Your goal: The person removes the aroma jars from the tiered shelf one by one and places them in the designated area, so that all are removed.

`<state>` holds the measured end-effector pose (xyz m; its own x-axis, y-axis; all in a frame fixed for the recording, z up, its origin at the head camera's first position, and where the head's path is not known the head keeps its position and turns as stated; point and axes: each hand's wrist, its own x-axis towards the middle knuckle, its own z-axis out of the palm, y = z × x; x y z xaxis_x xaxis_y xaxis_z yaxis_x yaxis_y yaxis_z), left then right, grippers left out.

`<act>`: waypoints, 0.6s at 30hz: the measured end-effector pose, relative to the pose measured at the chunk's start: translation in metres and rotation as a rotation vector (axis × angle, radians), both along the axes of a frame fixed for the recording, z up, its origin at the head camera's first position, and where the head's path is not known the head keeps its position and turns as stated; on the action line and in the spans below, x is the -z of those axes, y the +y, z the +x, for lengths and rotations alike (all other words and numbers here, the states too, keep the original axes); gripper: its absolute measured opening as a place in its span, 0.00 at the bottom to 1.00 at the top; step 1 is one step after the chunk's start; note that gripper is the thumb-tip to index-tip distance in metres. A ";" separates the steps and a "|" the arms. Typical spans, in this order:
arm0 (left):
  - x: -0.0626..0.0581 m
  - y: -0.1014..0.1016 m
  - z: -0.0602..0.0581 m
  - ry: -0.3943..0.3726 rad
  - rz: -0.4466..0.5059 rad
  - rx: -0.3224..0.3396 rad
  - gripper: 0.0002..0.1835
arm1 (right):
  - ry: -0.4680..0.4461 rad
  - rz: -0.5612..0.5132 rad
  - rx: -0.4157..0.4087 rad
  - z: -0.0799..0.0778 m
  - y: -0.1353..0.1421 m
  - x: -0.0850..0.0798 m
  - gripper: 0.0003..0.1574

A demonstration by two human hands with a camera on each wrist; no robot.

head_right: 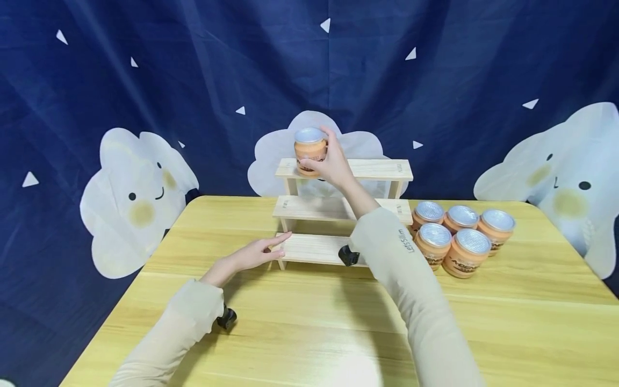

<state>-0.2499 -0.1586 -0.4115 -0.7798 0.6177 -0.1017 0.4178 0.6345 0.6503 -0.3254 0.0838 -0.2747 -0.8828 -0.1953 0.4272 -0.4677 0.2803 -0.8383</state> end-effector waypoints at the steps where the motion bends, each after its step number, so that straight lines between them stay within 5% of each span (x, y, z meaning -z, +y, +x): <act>1: 0.000 0.000 0.000 0.001 -0.001 -0.001 0.32 | 0.001 -0.001 -0.005 0.002 0.004 0.000 0.52; 18: 0.001 -0.001 0.000 0.007 -0.012 -0.002 0.32 | 0.031 0.084 0.086 0.054 0.090 0.007 0.53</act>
